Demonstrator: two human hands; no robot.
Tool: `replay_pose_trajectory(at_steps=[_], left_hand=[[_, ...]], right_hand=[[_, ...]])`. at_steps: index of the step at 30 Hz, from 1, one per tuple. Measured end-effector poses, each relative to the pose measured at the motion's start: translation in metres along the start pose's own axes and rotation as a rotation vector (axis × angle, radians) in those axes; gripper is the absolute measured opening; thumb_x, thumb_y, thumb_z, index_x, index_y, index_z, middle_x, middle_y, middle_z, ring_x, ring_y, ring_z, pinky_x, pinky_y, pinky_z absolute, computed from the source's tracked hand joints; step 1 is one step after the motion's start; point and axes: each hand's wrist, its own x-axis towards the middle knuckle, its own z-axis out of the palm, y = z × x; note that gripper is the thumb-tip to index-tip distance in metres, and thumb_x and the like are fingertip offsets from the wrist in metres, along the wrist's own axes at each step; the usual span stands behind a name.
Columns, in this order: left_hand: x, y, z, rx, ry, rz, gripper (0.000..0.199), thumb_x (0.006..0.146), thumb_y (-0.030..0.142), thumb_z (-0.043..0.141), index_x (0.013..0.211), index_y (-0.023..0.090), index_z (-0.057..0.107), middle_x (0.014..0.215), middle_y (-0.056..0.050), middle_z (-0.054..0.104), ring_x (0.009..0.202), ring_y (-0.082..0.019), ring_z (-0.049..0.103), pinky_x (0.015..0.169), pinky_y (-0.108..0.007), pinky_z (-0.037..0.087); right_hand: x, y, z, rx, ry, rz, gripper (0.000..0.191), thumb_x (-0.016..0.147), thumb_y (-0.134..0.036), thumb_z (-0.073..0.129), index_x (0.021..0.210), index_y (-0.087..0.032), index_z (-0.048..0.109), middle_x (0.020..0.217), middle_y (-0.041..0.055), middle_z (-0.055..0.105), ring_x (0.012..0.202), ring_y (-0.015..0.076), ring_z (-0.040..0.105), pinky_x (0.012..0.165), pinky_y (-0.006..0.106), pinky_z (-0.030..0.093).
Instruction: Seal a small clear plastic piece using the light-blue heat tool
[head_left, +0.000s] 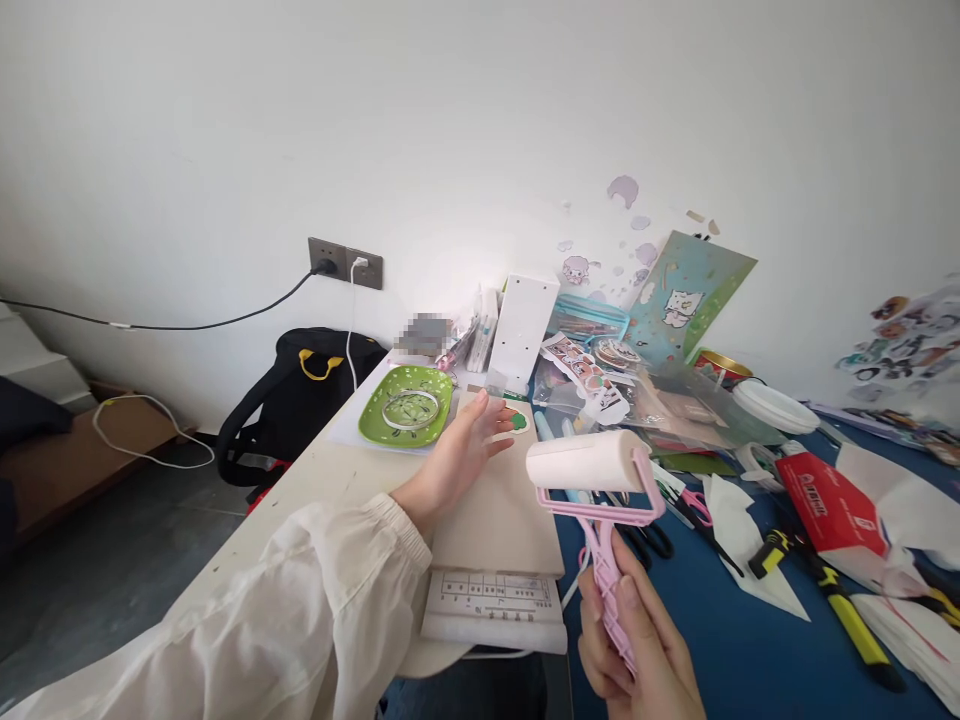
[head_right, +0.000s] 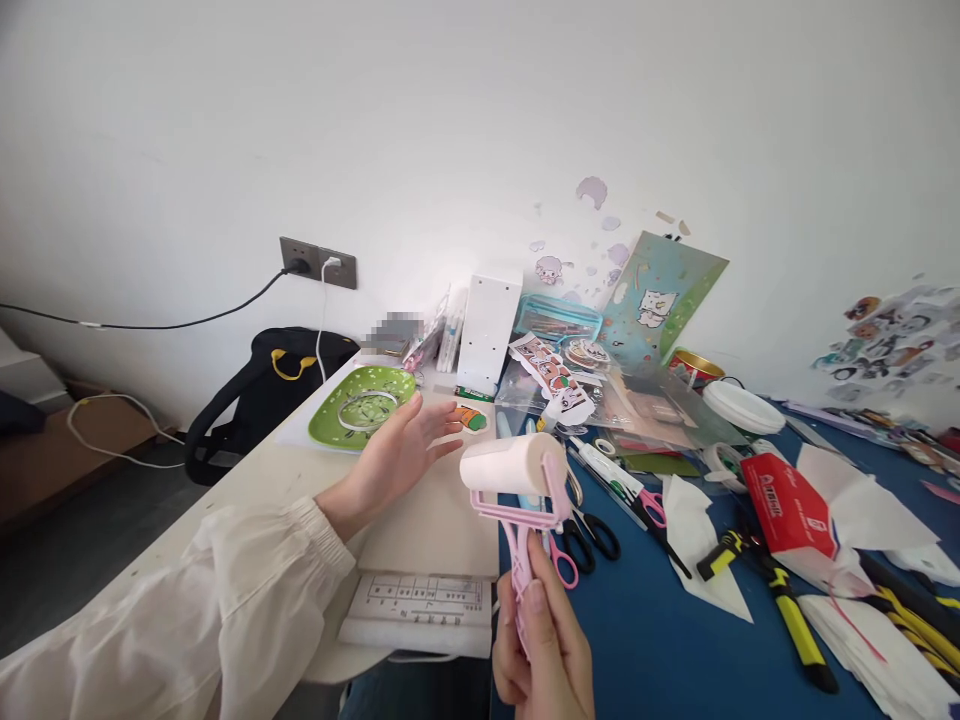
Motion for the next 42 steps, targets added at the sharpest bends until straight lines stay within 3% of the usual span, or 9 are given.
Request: replay_pose_trajectory(at_steps=[7,11,13,19,25,31,34,38,42], left_hand=[[-0.011,0.005,-0.005,0.91,0.106,0.346,0.051,0.057,0.051,0.079,0.096,0.021,0.066,0.098,-0.008,0.055,0.112,-0.037,0.043,0.106,-0.05,0.019],[-0.025,-0.002,-0.006,1.506,0.08,0.421,0.052,0.071,0.054,0.065,0.105,0.015,0.061,0.102,-0.015,0.056,0.108,-0.04,0.047,0.097,-0.055,0.03],[-0.032,-0.006,-0.005,1.617,0.086,0.382,0.053,0.074,0.051,0.062,0.108,0.011,0.059,0.109,-0.02,0.055,0.111,-0.042,0.045,0.096,-0.057,0.03],[-0.043,0.001,0.001,1.218,0.183,0.233,0.069,0.061,0.059,0.07,0.111,0.015,0.057,0.125,-0.02,0.051,0.13,-0.044,0.028,0.109,-0.06,0.011],[-0.05,0.024,0.008,0.773,0.063,-0.078,0.076,0.083,0.071,0.026,0.121,0.011,0.054,0.12,-0.021,0.062,0.111,-0.032,0.059,0.094,-0.047,0.047],[-0.051,0.031,0.006,0.593,0.066,-0.28,0.069,0.079,0.07,0.043,0.104,0.008,0.061,0.112,-0.024,0.066,0.099,-0.032,0.067,0.088,-0.043,0.053],[-0.052,0.04,0.002,0.673,0.172,-0.266,0.066,0.074,0.071,0.05,0.096,0.01,0.061,0.107,-0.024,0.068,0.095,-0.035,0.068,0.086,-0.048,0.052],[-0.072,0.057,0.014,0.807,0.267,-0.082,0.052,0.065,0.06,0.068,0.094,0.016,0.063,0.121,-0.018,0.063,0.127,-0.041,0.044,0.103,-0.053,0.037],[-0.109,0.056,0.056,0.743,0.173,0.084,0.062,0.083,0.064,0.043,0.125,0.021,0.052,0.137,-0.011,0.053,0.13,-0.031,0.044,0.107,-0.045,0.035]], right_hand=[[-0.004,-0.026,-0.032,0.224,-0.15,-0.023,0.035,0.072,-0.051,0.073,0.099,-0.03,0.066,0.062,-0.0047,0.048,0.041,0.0016,0.016,0.041,0.019,0.015],[-0.008,-0.036,-0.059,0.172,-0.078,-0.037,0.044,0.068,-0.057,0.073,0.1,-0.028,0.066,0.066,-0.0019,0.052,0.042,0.0026,0.023,0.041,0.02,0.023],[-0.008,-0.037,-0.073,0.164,-0.056,-0.059,0.047,0.069,-0.056,0.073,0.107,-0.03,0.065,0.07,-0.0008,0.054,0.042,0.0029,0.025,0.04,0.02,0.024],[-0.009,-0.033,-0.105,0.16,-0.084,-0.034,0.051,0.067,-0.057,0.074,0.109,-0.03,0.065,0.07,0.0004,0.056,0.041,0.0044,0.029,0.039,0.022,0.028],[-0.022,-0.033,-0.12,0.212,-0.053,-0.03,0.056,0.07,-0.054,0.073,0.12,-0.033,0.059,0.071,0.0002,0.058,0.043,0.0048,0.03,0.04,0.021,0.028],[-0.037,-0.038,-0.126,0.179,-0.106,-0.059,0.052,0.071,-0.055,0.072,0.115,-0.029,0.063,0.07,0.0007,0.058,0.041,0.0043,0.028,0.039,0.021,0.028],[-0.048,-0.04,-0.125,0.173,-0.101,-0.048,0.051,0.07,-0.056,0.072,0.112,-0.028,0.066,0.065,0.0002,0.057,0.041,0.004,0.028,0.038,0.021,0.029],[-0.056,-0.038,-0.124,0.175,-0.097,-0.024,0.049,0.069,-0.054,0.075,0.11,-0.028,0.07,0.067,0.0015,0.063,0.039,0.004,0.033,0.038,0.019,0.032],[-0.061,-0.036,-0.123,0.03,-0.166,0.049,0.048,0.065,-0.056,0.077,0.104,-0.028,0.074,0.093,0.0082,0.071,0.068,0.0173,0.064,0.043,0.02,0.044]])
